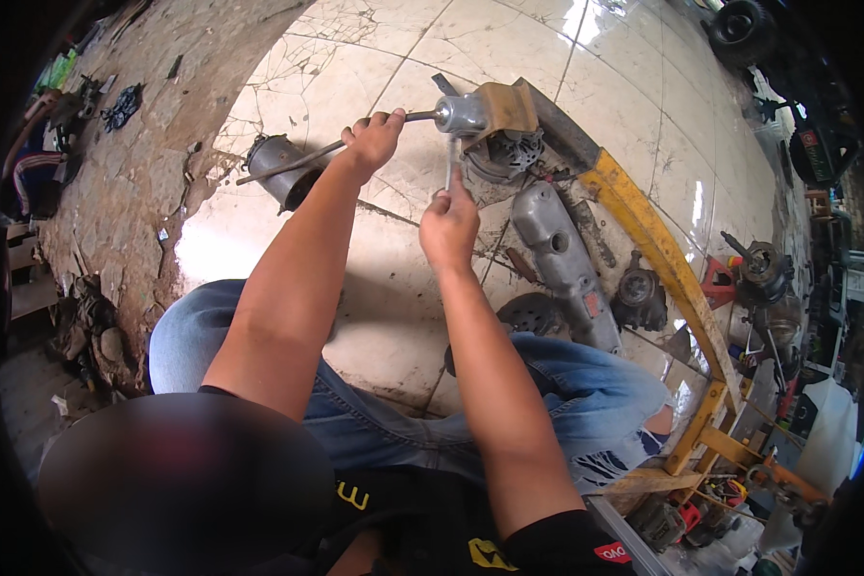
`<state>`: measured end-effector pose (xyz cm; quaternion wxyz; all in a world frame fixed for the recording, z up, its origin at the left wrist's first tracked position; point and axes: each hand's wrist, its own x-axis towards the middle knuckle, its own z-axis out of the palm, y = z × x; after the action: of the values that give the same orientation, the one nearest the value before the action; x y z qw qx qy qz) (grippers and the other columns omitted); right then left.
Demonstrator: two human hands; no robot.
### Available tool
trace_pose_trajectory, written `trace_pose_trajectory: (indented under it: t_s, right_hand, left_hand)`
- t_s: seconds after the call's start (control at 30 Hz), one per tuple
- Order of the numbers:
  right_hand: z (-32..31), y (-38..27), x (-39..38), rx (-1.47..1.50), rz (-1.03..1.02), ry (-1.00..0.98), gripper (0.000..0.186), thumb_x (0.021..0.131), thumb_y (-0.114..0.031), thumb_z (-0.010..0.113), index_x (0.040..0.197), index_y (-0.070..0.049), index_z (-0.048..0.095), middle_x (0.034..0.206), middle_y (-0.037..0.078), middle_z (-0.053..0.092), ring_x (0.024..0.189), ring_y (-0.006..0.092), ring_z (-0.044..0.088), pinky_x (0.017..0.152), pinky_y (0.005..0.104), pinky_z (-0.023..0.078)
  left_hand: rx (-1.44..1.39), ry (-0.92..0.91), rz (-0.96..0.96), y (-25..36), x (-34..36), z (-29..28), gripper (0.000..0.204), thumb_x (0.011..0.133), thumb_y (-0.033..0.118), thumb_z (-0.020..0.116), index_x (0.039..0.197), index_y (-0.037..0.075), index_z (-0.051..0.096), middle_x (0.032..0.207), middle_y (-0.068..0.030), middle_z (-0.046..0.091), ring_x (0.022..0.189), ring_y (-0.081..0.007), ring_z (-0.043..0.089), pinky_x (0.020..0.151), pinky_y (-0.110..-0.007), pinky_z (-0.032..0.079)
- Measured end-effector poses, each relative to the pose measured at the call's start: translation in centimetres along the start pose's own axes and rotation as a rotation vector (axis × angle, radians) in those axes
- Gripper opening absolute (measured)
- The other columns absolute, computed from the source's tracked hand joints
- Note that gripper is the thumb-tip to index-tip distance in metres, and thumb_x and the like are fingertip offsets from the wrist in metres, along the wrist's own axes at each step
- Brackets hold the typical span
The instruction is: The person sits on the floor and uses a metal rod and a small tool to manipulate a cylindrical mechanical component. They repeatedly insert the rod into the component and adjust it with their hands, occasionally picking up and setting down other parts nearby.
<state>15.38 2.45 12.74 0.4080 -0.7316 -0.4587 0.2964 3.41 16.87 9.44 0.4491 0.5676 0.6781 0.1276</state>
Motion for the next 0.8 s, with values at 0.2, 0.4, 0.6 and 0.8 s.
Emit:
trace_pose_trajectory:
  t_s: [0.2, 0.4, 0.6, 0.8]
  right_hand:
    - [0.2, 1.1, -1.2, 0.121, 0.085, 0.085, 0.049, 0.089, -0.001, 0.045, 0.137, 0.004, 0.051, 0.093, 0.023, 0.067, 0.081, 0.029, 0.067, 0.077, 0.0343, 0.051]
    - [0.8, 0.9, 0.0, -0.058, -0.047, 0.066, 0.05, 0.089, -0.002, 0.044, 0.138, 0.001, 0.051, 0.096, 0.024, 0.067, 0.087, 0.0299, 0.067, 0.083, 0.0372, 0.05]
    - [-0.1, 3.6, 0.4, 0.092, 0.015, 0.158, 0.047, 0.089, -0.003, 0.047, 0.135, -0.003, 0.057, 0.106, 0.026, 0.066, 0.098, 0.0317, 0.067, 0.089, 0.0373, 0.049]
    - [-0.5, 2.0, -1.1, -0.298, -0.321, -0.372, 0.045, 0.089, 0.0, 0.048, 0.132, -0.004, 0.06, 0.107, 0.022, 0.067, 0.097, 0.0343, 0.067, 0.085, 0.0371, 0.051]
  left_hand:
    - [0.031, -0.018, 0.012, 0.1, -0.5, -0.2, 0.068, 0.099, 0.059, 0.029, 0.147, 0.011, 0.041, 0.156, -0.0299, 0.017, 0.143, -0.0537, -0.006, 0.116, -0.06, 0.003]
    - [0.031, 0.009, -0.025, 0.8, -1.0, -0.4, 0.069, 0.099, 0.06, 0.028, 0.146, 0.011, 0.041, 0.154, -0.0285, 0.023, 0.142, -0.049, 0.004, 0.116, -0.058, 0.007]
    - [-0.043, -0.011, -0.034, 1.7, -1.6, -0.6, 0.068, 0.1, 0.058, 0.027, 0.147, 0.01, 0.04, 0.156, -0.0289, 0.017, 0.144, -0.0517, -0.006, 0.116, -0.06, 0.002]
    - [-0.023, 0.012, -0.061, 0.8, -1.5, -0.8, 0.07, 0.099, 0.061, 0.027, 0.149, 0.013, 0.038, 0.156, -0.0285, 0.019, 0.144, -0.0507, 0.001, 0.116, -0.06, 0.009]
